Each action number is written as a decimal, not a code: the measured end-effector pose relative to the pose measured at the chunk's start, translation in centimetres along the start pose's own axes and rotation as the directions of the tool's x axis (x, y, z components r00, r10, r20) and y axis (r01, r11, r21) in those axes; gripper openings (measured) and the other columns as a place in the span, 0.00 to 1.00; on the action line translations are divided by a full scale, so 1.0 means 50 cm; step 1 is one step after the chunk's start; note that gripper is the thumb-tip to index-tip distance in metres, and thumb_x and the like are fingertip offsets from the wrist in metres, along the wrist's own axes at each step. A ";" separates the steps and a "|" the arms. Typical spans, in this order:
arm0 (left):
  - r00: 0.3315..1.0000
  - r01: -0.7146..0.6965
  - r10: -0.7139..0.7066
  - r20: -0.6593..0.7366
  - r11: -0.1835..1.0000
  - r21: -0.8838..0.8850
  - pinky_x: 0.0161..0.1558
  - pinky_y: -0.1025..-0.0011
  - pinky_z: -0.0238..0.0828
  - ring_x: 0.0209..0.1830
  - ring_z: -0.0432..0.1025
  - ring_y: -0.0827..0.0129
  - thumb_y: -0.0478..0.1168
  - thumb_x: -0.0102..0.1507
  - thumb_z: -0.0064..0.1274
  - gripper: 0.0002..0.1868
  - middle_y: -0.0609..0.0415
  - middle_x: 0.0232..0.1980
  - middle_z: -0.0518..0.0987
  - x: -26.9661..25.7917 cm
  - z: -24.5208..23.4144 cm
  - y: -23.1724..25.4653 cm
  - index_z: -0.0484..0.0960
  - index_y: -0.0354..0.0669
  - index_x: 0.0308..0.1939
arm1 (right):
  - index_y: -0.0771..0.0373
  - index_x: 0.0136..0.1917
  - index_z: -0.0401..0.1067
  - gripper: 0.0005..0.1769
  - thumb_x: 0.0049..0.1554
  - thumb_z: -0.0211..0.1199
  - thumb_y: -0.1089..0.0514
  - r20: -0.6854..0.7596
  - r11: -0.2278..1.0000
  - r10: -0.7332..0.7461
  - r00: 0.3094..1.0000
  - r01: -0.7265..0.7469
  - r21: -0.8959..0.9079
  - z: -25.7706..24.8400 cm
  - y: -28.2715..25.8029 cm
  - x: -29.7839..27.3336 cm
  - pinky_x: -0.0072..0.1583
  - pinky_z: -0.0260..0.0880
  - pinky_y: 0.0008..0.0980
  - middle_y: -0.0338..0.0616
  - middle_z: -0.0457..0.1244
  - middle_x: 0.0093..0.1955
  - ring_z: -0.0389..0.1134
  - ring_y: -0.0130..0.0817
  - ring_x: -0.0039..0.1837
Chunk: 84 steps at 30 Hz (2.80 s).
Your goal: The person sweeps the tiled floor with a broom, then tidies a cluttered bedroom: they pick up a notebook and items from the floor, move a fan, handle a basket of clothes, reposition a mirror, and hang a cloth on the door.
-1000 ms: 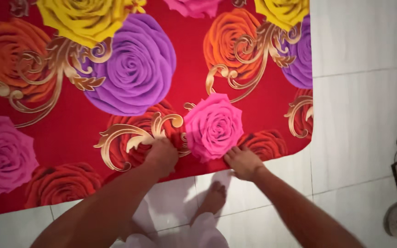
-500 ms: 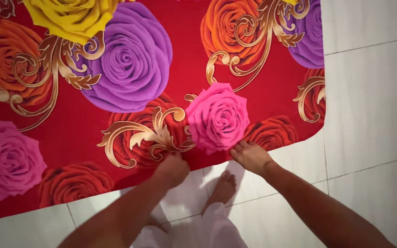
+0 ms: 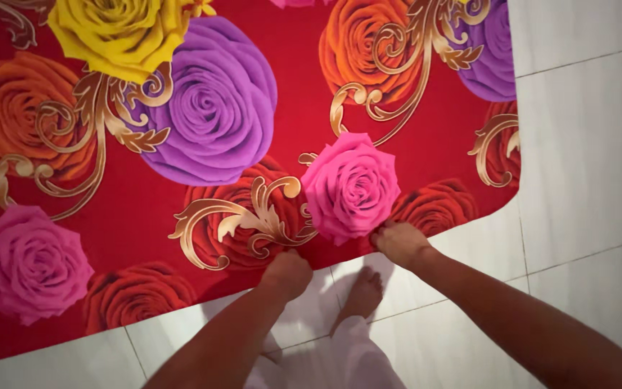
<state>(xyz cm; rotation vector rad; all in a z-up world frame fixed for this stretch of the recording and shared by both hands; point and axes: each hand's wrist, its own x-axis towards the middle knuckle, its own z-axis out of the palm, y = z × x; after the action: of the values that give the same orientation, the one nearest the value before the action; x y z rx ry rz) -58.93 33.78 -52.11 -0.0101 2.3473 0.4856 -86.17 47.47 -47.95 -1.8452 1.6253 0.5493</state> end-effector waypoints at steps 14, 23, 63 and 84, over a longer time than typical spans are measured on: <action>0.937 0.336 -0.295 0.185 0.905 -0.261 0.65 0.48 0.60 0.68 0.64 0.47 0.55 0.71 0.41 0.37 0.40 0.68 0.71 -0.320 -0.301 0.119 0.52 0.41 0.78 | 0.52 0.66 0.68 0.22 0.59 0.54 0.57 0.020 0.721 0.512 0.859 -0.443 0.533 -0.382 -0.033 -0.453 0.64 0.68 0.44 0.47 0.67 0.63 0.68 0.45 0.64; 0.911 0.335 -0.405 -0.083 0.840 -0.427 0.61 0.52 0.69 0.58 0.76 0.44 0.55 0.71 0.30 0.38 0.35 0.55 0.81 -0.487 -0.787 0.199 0.42 0.45 0.81 | 0.54 0.65 0.71 0.23 0.56 0.51 0.63 -0.065 0.487 0.719 0.692 -0.436 0.757 -0.637 -0.023 -0.993 0.64 0.70 0.41 0.45 0.71 0.59 0.72 0.44 0.62; 0.550 -0.090 -0.217 -0.807 0.945 -0.315 0.53 0.51 0.73 0.49 0.77 0.42 0.43 0.62 0.52 0.33 0.36 0.46 0.83 0.088 -2.270 0.370 0.65 0.43 0.72 | 0.57 0.58 0.76 0.16 0.59 0.61 0.51 -0.553 0.649 0.610 0.568 0.043 0.760 -1.193 1.285 -1.140 0.52 0.75 0.33 0.42 0.74 0.49 0.74 0.34 0.47; 0.562 0.045 -0.662 -0.497 0.624 -0.780 0.55 0.63 0.75 0.48 0.80 0.55 0.44 0.63 0.53 0.31 0.44 0.43 0.86 0.522 -2.659 -0.160 0.67 0.47 0.71 | 0.52 0.60 0.75 0.16 0.60 0.60 0.49 -0.459 0.687 0.464 0.757 0.019 0.726 -1.780 2.058 -0.667 0.56 0.74 0.35 0.42 0.73 0.54 0.75 0.33 0.53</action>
<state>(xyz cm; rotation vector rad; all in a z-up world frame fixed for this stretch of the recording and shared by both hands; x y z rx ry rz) -165.02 -16.40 16.10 -1.3523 2.6186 1.3264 -200.36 5.11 21.19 -1.2557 2.1119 -0.6289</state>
